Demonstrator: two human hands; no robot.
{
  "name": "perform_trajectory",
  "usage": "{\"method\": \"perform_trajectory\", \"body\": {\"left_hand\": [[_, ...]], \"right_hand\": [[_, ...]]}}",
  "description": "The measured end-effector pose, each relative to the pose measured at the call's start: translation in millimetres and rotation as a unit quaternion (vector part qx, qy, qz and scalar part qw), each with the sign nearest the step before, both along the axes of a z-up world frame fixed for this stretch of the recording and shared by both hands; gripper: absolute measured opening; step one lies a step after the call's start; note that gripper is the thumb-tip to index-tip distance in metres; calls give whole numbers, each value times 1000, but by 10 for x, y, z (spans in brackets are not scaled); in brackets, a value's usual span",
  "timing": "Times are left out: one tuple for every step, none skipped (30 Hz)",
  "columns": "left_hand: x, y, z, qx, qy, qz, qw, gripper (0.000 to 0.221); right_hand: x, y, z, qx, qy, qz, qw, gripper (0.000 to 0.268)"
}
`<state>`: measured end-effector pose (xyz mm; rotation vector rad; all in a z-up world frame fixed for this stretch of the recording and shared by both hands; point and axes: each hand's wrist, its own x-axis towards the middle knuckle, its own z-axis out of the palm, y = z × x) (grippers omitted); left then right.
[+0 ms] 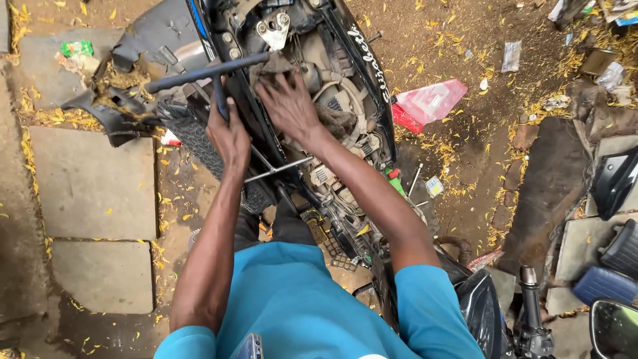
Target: Disassemble and clean motorcycle engine components using a T-handle wrench and a rag.
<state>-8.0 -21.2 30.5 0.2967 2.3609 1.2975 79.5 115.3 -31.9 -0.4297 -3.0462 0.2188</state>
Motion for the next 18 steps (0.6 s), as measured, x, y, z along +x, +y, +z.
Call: {"method": "perform_trajectory", "body": {"left_hand": [[-12, 25, 63, -28, -18, 7, 999, 41], [-10, 19, 87, -26, -16, 8, 1000, 41], [-9, 13, 118, -14, -16, 3, 1000, 41], [-3, 7, 153, -2, -16, -3, 1000, 40], [7, 2, 168, 1, -15, -3, 1000, 40], [17, -2, 182, 11, -19, -1, 1000, 40], [19, 6, 194, 22, -22, 0, 1000, 40], [36, 2, 247, 25, -20, -1, 999, 40], [14, -5, 310, 14, -25, 6, 1000, 40], [-17, -10, 370, 3, -30, 13, 999, 40], [-76, -37, 277, 7, -28, 15, 999, 40], [-139, -61, 172, -1, -21, 15, 1000, 40], [-157, -147, 61, -15, -17, 15, 1000, 41], [-149, -185, 35, -17, -18, 17, 1000, 41], [-162, -195, 10, -15, -13, 11, 1000, 42], [-172, -200, -10, -13, -8, 5, 1000, 43], [-173, -180, 28, -14, -6, 1, 1000, 43], [-177, -164, 69, -3, -12, -2, 1000, 42]], "right_hand": [[-65, 37, 23, -18, -23, -6, 1000, 50], [-81, 87, -31, -16, -21, -6, 1000, 50], [-96, 136, -77, -12, -32, 10, 999, 57], [-107, 185, -119, -8, -44, 25, 999, 65], [-103, 203, -31, -5, -42, 24, 999, 65], [-98, 222, 56, -33, -28, 10, 999, 63], [-101, 253, 144, -61, -13, -4, 998, 60], [7, 227, 134, -57, -11, -5, 998, 60], [69, 196, 125, -141, 47, -14, 989, 48], [120, 169, 111, -224, 104, -22, 969, 37], [156, 172, 68, -221, 106, -19, 969, 37], [188, 178, 13, -361, 177, -171, 899, 24], [274, 112, -59, -488, 232, -317, 780, 16], [186, 147, 112, -490, 229, -317, 779, 16], [93, 204, 285, -526, 265, -302, 750, 24], [2, 267, 461, -559, 299, -286, 718, 37], [-111, 198, 243, -559, 302, -288, 716, 37], [-229, 125, 29, -397, 224, -232, 859, 35]]}}
